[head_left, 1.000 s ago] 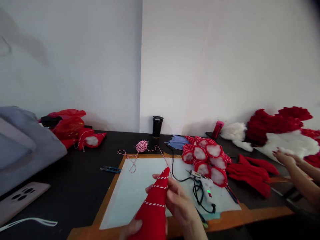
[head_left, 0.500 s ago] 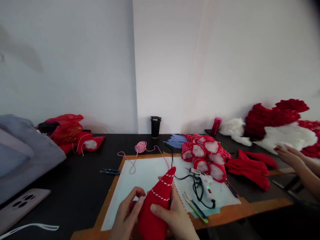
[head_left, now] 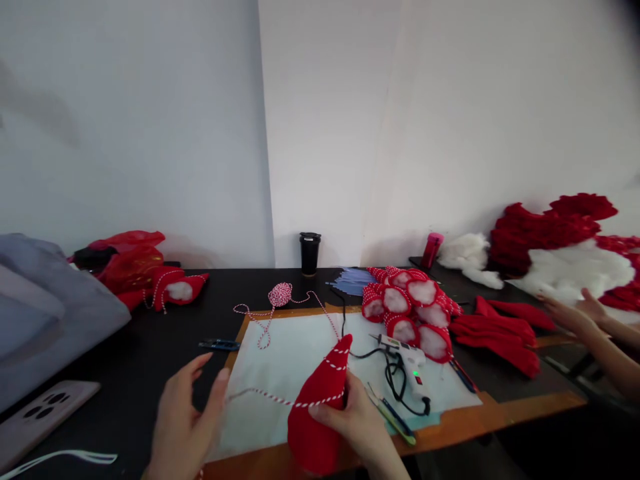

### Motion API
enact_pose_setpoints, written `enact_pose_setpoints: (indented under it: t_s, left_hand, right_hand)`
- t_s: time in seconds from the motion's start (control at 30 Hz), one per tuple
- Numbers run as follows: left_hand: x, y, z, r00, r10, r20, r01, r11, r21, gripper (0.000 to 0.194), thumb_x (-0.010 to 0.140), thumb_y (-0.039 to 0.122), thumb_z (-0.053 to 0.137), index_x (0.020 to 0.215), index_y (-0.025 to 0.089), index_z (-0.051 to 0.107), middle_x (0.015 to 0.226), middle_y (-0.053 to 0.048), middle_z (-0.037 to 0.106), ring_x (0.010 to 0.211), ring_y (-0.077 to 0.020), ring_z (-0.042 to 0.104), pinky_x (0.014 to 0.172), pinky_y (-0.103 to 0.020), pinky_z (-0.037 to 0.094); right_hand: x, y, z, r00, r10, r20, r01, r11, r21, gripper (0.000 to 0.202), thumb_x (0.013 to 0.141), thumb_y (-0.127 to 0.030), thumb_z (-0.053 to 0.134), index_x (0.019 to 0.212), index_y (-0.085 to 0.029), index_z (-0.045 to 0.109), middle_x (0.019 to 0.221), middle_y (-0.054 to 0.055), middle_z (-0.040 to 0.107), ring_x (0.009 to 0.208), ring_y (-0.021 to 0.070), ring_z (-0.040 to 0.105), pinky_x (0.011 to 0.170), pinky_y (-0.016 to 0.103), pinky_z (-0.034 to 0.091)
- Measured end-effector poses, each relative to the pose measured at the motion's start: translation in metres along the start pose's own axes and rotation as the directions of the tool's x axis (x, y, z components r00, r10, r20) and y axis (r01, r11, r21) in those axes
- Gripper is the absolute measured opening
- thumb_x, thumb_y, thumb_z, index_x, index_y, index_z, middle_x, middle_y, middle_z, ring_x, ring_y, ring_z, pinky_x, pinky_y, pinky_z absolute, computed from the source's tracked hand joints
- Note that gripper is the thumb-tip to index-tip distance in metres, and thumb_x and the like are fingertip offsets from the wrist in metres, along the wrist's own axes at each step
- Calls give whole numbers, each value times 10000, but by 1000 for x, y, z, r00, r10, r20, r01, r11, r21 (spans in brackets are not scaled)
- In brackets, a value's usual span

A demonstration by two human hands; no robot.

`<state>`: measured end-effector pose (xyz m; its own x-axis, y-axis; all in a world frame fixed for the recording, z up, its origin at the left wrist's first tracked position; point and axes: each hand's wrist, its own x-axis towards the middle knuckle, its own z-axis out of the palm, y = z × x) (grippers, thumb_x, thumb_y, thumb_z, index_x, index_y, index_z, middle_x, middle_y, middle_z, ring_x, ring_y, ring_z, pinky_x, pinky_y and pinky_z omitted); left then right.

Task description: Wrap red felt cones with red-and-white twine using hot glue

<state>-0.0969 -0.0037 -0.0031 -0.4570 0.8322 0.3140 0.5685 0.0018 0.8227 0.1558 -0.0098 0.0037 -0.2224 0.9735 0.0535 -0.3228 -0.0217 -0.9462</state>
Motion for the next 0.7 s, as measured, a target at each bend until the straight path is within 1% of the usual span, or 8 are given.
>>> enact_pose_setpoints:
  t_s: [0.07,0.13,0.2,0.27,0.43,0.53,0.6,0.7]
  left_hand:
    - [-13,9,11,963,215,162,-204,976,-81,547,886,556,532,1326,232,509,1375,-121,555,1258,-332,546,970,-454,505]
    - [-30,20,25,855,390,341,-354,921,-166,431,890,470,590,1258,251,539,1281,-95,624,1177,-284,611,953,-397,524]
    - [-45,32,36,751,469,465,-414,883,-221,263,901,389,612,1118,246,570,1095,-68,674,1010,-237,664,854,-334,551]
    - [-55,41,45,710,478,517,-402,878,-260,166,942,345,564,1071,240,556,1007,-55,671,918,-209,664,801,-307,550]
    - [-61,49,57,730,451,514,-290,885,-366,175,988,335,503,1140,249,515,1090,-63,642,1010,-204,629,881,-304,521]
    - [-61,53,64,763,476,438,-313,864,-394,114,997,305,476,977,231,562,995,-53,619,931,-193,623,823,-279,515]
    - [-65,58,66,780,495,383,-350,852,-389,185,1002,285,452,868,221,561,918,-46,596,854,-185,614,769,-265,506]
    - [-76,65,64,792,497,355,-343,843,-414,225,1009,300,419,849,223,557,874,-47,598,820,-187,607,751,-262,493]
  right_hand:
    - [3,1,5,999,-36,0,36,991,-129,369,686,-234,812,1006,-167,642,916,53,768,825,240,703,746,337,536]
    - [6,3,8,995,-95,-22,86,957,-278,350,694,-197,766,1019,-162,638,905,47,749,800,228,675,724,322,514]
    - [7,3,9,985,-160,-61,118,892,-436,313,696,-175,733,989,-170,622,860,26,717,766,214,642,690,301,481]
    - [6,1,7,975,-200,-93,114,818,-564,277,697,-151,695,953,-185,597,820,7,688,742,207,623,665,287,452]
    - [2,-5,4,967,-230,-114,74,673,-736,373,671,-87,615,1022,-201,565,963,48,675,855,248,652,727,310,461]
    - [2,0,5,959,-257,-121,45,559,-828,510,649,-49,560,1139,-190,539,1107,108,650,947,296,661,781,357,467]
    - [3,3,4,960,-251,-126,16,499,-866,572,659,-43,533,1215,-177,509,1149,140,652,967,323,667,774,373,464]
    - [6,5,3,966,-211,-149,-41,445,-895,552,690,-81,555,1235,-157,503,1136,176,678,911,357,686,717,375,443]
